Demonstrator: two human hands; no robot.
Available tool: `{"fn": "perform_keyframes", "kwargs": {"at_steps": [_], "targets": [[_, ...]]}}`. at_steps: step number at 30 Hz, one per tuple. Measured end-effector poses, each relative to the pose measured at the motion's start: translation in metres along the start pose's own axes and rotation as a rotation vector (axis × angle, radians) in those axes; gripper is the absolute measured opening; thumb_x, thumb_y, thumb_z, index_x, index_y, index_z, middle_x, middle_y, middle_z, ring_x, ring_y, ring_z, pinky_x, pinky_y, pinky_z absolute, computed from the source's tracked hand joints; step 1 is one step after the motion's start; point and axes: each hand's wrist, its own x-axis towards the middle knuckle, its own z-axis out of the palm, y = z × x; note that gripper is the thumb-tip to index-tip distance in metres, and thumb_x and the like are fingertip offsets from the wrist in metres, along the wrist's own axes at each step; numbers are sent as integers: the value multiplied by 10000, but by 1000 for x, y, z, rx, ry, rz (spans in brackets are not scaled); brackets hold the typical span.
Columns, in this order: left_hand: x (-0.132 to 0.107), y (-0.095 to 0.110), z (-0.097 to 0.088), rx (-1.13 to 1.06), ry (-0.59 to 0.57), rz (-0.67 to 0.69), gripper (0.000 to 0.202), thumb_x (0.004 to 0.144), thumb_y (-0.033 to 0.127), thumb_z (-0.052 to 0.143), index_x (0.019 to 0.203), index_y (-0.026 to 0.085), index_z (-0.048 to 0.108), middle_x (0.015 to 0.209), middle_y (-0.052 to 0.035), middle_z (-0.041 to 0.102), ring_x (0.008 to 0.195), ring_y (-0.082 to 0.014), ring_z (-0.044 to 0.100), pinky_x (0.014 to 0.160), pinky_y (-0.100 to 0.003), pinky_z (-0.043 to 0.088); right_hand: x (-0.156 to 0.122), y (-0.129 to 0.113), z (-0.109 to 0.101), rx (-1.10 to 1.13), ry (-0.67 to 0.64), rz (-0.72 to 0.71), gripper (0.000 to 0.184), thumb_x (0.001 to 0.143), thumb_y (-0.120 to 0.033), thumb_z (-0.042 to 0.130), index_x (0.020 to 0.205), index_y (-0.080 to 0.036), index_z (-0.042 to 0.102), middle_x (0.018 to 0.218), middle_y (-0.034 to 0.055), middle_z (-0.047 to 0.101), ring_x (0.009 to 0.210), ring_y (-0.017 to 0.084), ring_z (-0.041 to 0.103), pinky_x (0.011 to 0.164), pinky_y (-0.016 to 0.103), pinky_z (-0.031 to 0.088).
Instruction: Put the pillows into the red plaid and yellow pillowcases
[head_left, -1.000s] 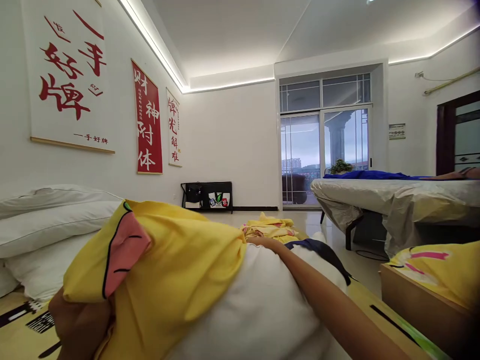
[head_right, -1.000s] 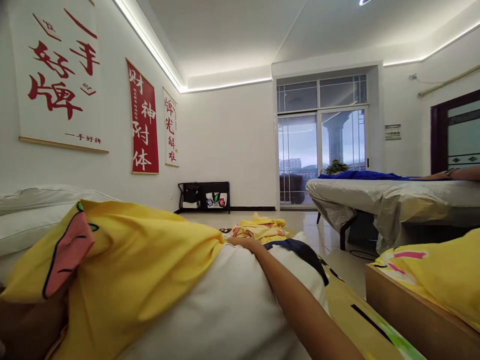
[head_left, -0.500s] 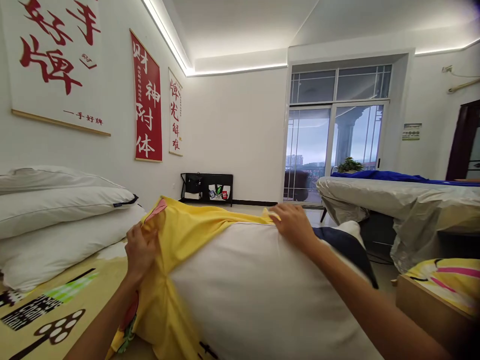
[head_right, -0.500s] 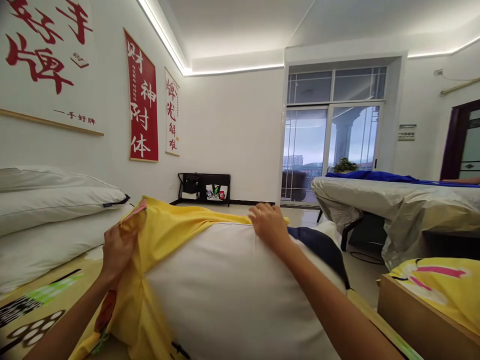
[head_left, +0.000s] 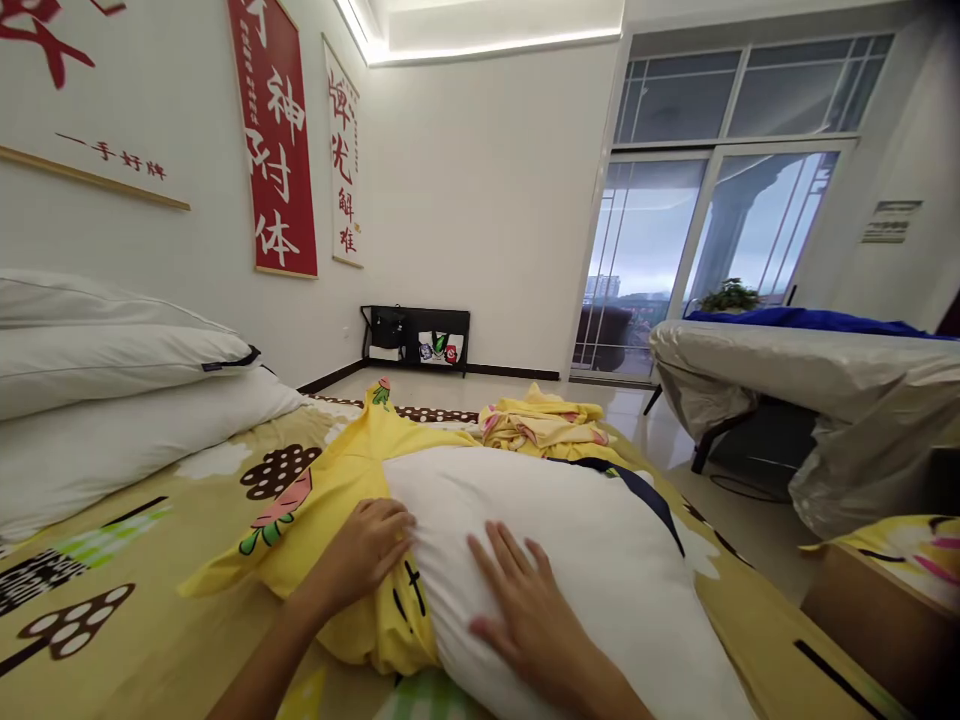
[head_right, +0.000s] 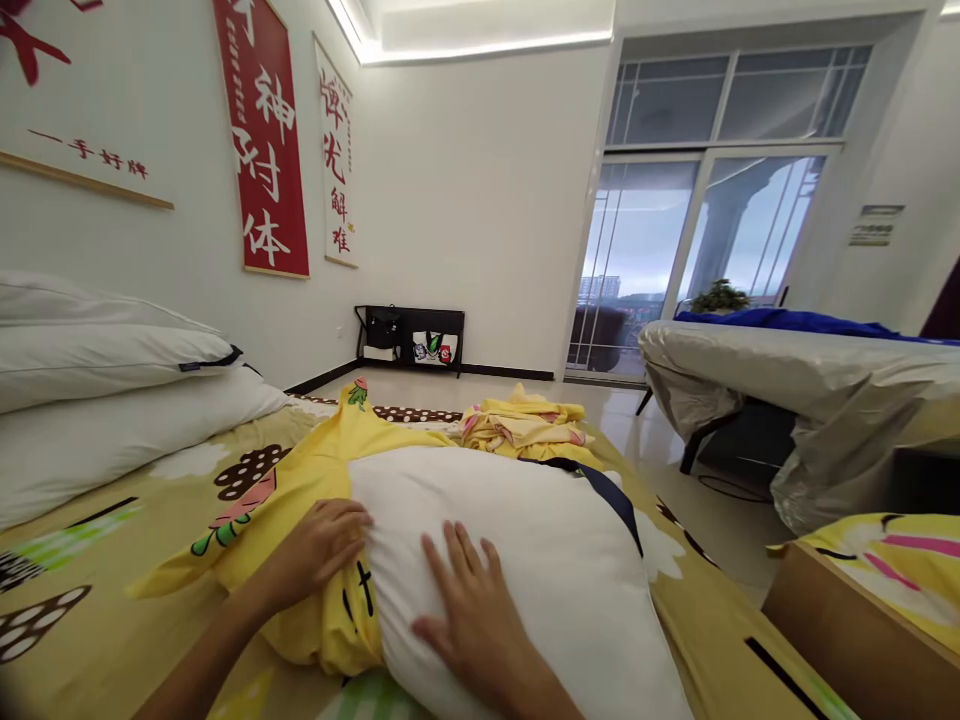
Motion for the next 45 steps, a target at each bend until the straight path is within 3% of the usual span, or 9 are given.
{"fn": "perform_keyframes", "kwargs": {"at_steps": [3, 10, 20, 26, 30, 32, 36, 39, 45], "targets": [[-9, 10, -17, 12, -28, -23, 242, 942, 328, 409, 884, 203, 607, 941, -38, 628, 897, -187, 557, 906, -400, 338, -32, -21, 24, -184, 156, 6, 967, 706, -550, 666, 1497, -291, 174, 1454, 202, 366, 1277, 477, 373, 928, 668, 317], [-11, 29, 7, 80, -116, 43, 313, 937, 325, 410, 687, 171, 517, 775, -25, 595, 876, -201, 514, 849, -395, 295, -15, -43, 48, -460, 313, 79, 618, 776, -191, 583, 1376, -160, 440, 1189, 246, 609, 1102, 422, 548, 895, 625, 345], [-16, 96, 32, 182, -189, 15, 166, 773, 222, 507, 728, 158, 654, 746, -75, 680, 823, -234, 584, 942, -466, 295, 7, -17, 6, -192, -3, -7, 571, 791, -321, 633, 1314, -133, 500, 1025, 168, 669, 894, 280, 614, 762, 374, 415], [15, 140, 0, 146, -182, 8, 215, 736, 272, 510, 767, 148, 682, 788, -117, 694, 837, -281, 602, 897, -482, 362, 53, -13, -71, -50, -160, 17, 195, 766, -191, 540, 905, -196, 677, 862, 76, 697, 813, 205, 618, 677, 290, 348], [26, 156, -1, -61, 6, -6, 273, 708, 277, 541, 908, 139, 665, 922, -122, 680, 930, -284, 585, 961, -480, 341, 90, -16, -105, -26, -93, 4, 295, 720, -189, 537, 951, -253, 709, 882, 61, 720, 831, 195, 631, 699, 280, 350], [24, 154, 12, -120, 19, -7, 289, 697, 258, 560, 939, 132, 654, 957, -123, 675, 950, -273, 584, 990, -468, 326, 95, -16, -95, 24, -88, 29, 397, 674, -167, 544, 1016, -287, 706, 925, 51, 727, 862, 193, 638, 729, 274, 366], [17, 131, 34, 31, -291, 136, 218, 730, 270, 583, 851, 113, 673, 867, -138, 703, 842, -272, 622, 904, -454, 383, 62, -4, -37, 113, -254, 59, 356, 633, -176, 554, 924, -266, 737, 823, 38, 738, 787, 197, 657, 692, 259, 417], [16, 102, 26, 11, -205, 166, 202, 832, 282, 502, 814, 155, 658, 824, -93, 704, 797, -232, 624, 908, -452, 353, 6, 7, -3, 128, -159, 13, 489, 674, -180, 534, 1142, -227, 670, 1031, 83, 717, 947, 235, 651, 816, 313, 469], [21, 39, -5, -127, 18, -33, 347, 895, 374, 449, 663, 164, 598, 739, -43, 656, 774, -195, 591, 860, -413, 329, -61, 37, -53, 254, -244, 3, 494, 903, -391, 464, 1392, -402, 398, 1406, -1, 473, 1271, 205, 472, 1030, 370, 404]]}}
